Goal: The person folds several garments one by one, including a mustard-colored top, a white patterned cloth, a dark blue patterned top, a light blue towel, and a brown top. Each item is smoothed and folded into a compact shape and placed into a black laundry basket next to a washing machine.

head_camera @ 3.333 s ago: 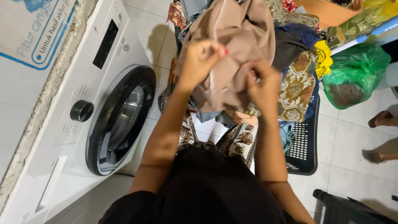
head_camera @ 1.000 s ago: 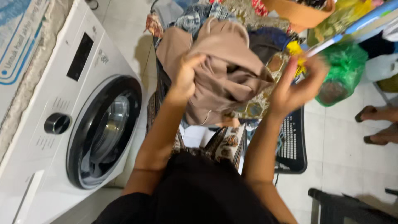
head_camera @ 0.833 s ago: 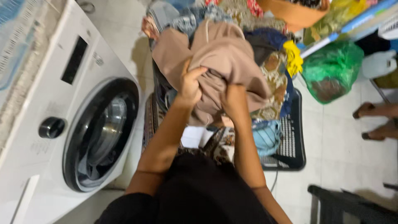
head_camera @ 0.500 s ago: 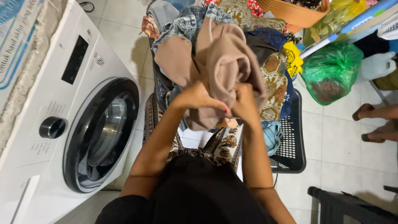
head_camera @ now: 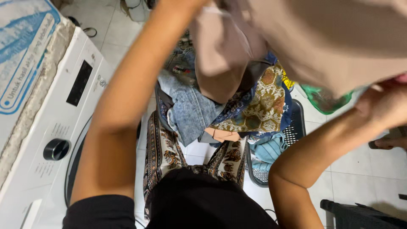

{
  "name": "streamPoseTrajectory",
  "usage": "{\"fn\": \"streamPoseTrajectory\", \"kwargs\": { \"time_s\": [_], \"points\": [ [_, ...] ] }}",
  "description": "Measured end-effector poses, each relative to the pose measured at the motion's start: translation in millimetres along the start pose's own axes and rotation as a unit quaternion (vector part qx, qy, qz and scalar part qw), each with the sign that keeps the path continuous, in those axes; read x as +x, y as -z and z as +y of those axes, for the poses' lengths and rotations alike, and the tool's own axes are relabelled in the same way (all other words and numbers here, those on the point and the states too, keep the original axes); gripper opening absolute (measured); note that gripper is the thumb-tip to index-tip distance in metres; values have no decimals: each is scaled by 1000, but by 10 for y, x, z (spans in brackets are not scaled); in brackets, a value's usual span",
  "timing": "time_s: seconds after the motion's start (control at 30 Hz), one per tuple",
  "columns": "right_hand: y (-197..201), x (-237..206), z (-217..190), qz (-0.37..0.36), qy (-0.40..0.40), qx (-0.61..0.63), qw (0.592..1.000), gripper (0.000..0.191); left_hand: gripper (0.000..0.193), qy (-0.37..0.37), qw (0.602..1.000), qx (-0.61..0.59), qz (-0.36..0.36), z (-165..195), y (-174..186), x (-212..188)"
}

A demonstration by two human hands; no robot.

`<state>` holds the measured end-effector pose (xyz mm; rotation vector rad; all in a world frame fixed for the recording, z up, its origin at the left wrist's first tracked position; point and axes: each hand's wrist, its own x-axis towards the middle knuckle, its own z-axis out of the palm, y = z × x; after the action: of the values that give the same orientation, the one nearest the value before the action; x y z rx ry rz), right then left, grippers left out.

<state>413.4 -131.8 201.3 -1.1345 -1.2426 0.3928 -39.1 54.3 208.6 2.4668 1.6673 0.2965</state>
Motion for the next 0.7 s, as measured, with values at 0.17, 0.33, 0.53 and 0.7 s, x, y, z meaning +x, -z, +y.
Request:
{"fn": "streamPoseTrajectory", "kwargs": {
  "time_s": [0.17, 0.33, 0.53, 0.7],
  "points": [
    [271, -555, 4, 124, 13, 74, 989, 14, 46, 80, 996, 36, 31, -591, -226, 105],
    [-1060, -831, 38, -46, 81, 198, 976, 25, 43, -109, 954, -110, 257, -263, -458, -407],
    [-1998, -1117, -263, -88, 18, 197, 976, 26, 44, -58, 892, -360, 269, 977, -1220, -1574],
    [-2162, -1352, 3, -102, 81, 59, 990, 33, 33, 34, 633, -767, 101, 727, -1408, -1457]
  ]
}}
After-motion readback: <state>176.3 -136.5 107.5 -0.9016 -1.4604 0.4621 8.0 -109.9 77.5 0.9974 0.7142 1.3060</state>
